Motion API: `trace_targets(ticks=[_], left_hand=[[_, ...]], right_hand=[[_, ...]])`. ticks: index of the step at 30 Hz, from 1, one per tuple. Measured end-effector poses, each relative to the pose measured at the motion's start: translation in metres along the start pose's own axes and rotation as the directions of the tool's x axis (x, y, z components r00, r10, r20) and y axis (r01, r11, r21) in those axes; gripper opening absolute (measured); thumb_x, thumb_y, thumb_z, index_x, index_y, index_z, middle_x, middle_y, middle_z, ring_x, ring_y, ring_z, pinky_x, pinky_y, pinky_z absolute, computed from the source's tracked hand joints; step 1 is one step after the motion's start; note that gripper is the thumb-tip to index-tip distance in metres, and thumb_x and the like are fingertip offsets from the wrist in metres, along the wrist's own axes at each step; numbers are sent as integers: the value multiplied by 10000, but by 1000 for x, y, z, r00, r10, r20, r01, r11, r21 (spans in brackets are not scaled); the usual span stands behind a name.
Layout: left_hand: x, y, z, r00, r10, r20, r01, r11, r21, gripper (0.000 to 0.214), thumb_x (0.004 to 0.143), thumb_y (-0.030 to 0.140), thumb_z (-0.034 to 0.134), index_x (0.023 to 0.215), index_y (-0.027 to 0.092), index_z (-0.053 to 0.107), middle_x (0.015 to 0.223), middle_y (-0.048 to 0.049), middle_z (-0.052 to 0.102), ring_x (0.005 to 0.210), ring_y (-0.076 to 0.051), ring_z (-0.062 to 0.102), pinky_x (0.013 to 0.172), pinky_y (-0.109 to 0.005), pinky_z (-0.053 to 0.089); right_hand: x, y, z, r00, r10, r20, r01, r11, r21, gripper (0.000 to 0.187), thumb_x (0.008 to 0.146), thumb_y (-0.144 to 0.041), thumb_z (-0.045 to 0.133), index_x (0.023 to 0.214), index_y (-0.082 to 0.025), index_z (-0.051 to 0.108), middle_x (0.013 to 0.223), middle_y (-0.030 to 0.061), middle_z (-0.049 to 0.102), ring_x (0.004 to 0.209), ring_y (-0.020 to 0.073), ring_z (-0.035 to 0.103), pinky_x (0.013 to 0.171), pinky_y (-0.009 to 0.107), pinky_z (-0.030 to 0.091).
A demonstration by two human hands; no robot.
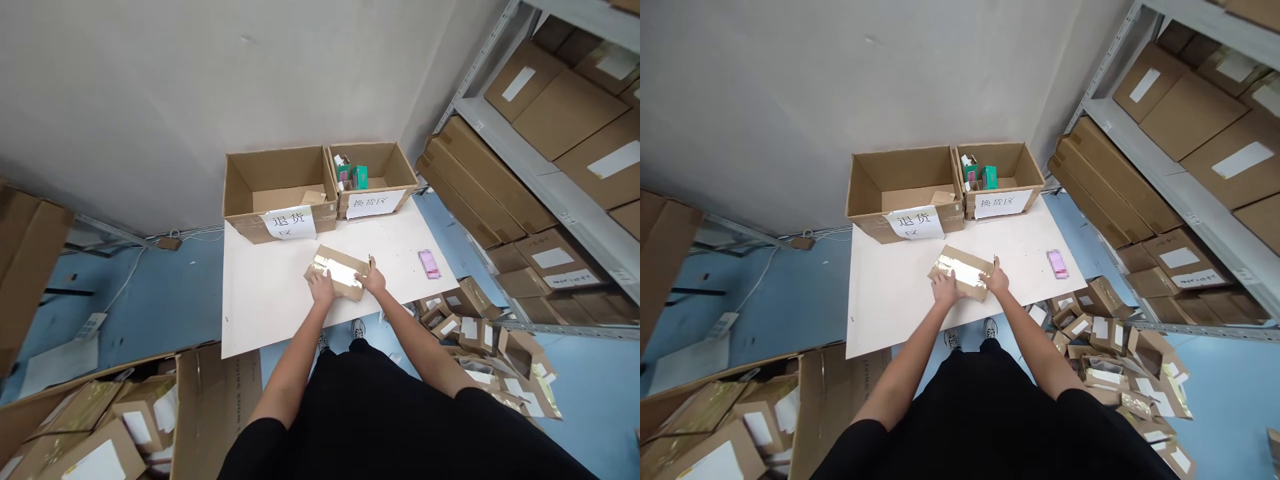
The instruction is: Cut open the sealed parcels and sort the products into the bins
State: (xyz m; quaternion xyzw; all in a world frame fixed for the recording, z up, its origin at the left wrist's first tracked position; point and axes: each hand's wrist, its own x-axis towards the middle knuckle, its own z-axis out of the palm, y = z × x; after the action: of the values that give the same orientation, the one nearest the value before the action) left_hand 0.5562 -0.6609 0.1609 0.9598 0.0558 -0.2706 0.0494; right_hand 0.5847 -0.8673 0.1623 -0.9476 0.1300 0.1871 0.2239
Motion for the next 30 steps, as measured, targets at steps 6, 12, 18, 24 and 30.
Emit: trace_targets(ticks=[6,12,18,24,30], left_hand=[[-34,52,32,998,-63,-16,63,997,45,1109,885,886,401,1696,140,282,1579,-299,474,1483,-530,336,1200,-669,241],[-14,34,8,987,150,-52,-149,989,16,864,917,642,649,1666,340,341,1755,-114,280,1625,-400,163,1265,-573,272],[3,20,5,952,272,140,-273,962,-10,877,965,562,610,1707,403,171,1821,-1,9,1672,-301,-36,1309,-542,207],[3,18,8,955,271,121,-275,961,18,852,987,612,561,1713,394,171,1814,-5,-17,1670,-303,-50,1313,-526,207],[4,15,13,955,281,91,-286,957,51,825,1006,633,513,1716,389,170,1815,-6,37,1671,-311,-27,1310,-524,217]], right_hand=[[47,-4,-4,997,-78,-12,78,997,-19,1098,898,-383,801,1719,-259,83,1354,186,648,1174,335,705,962,363,503],[56,43,-19,989,-147,-18,147,959,241,813,1029,-477,577,1696,-229,183,1242,111,746,1087,265,726,922,303,537],[27,99,-27,962,-202,183,114,909,401,540,1054,-289,476,1581,-284,361,867,-29,754,563,143,667,673,232,555],[21,101,-35,930,-283,233,163,889,429,439,1031,-224,493,1464,-293,470,792,-63,706,512,123,620,616,208,527],[25,96,-40,915,-284,285,125,874,469,420,1004,-226,543,1419,-284,517,762,-59,686,494,128,596,584,219,523]])
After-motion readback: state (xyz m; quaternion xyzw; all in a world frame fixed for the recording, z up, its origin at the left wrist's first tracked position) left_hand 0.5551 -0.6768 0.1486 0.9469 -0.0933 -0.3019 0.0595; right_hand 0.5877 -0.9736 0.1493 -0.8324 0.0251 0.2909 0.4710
